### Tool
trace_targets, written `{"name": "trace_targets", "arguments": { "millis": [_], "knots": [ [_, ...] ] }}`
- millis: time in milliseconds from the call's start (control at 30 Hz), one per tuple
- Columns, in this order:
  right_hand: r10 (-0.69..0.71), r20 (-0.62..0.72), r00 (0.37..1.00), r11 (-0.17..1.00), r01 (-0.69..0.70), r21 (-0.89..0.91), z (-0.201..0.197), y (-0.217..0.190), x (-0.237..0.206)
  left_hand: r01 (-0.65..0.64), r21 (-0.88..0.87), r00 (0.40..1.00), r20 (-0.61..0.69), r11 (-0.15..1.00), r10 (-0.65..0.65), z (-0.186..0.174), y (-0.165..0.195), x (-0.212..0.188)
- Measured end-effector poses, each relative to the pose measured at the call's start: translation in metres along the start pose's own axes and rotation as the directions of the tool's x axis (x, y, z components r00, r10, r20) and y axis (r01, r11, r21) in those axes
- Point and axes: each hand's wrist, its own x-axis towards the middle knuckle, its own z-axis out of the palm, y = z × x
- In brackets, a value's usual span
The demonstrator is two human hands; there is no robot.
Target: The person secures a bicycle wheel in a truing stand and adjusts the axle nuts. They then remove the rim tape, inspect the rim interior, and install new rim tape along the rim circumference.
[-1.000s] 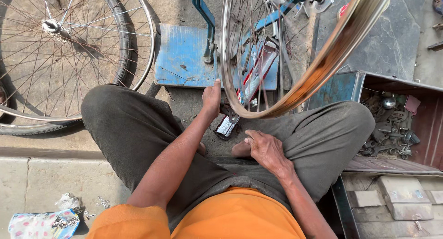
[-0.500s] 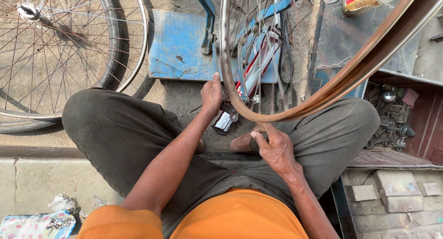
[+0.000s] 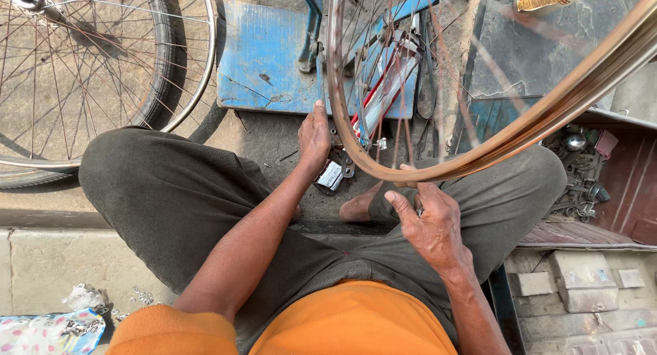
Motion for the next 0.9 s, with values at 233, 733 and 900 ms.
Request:
{"name": "trace_targets", "arguments": {
  "millis": [233, 733, 900],
  "knots": [
    [-0.132, -0.118, 0.984, 0.986, 0.143, 0.088, -0.031, -0.015, 0.001, -0.022, -0.048, 0.999, -0.041, 0.999, 0.02, 0.0, 0.001, 0.001],
    [-0.184, -0.426, 0.886, 0.841, 0.366, 0.398, 0.002, 0.003, 0.021, -0.126, -0.14, 0.992, -0.034, 0.982, 0.123, -0.006, -0.01, 0.003],
    [0.093, 0.259, 0.962, 0.987, -0.055, -0.149, 0.068, 0.021, 0.003, -0.156, -0.133, 0.988, -0.033, 0.979, 0.153, -0.005, -0.011, 0.002]
  ]
}}
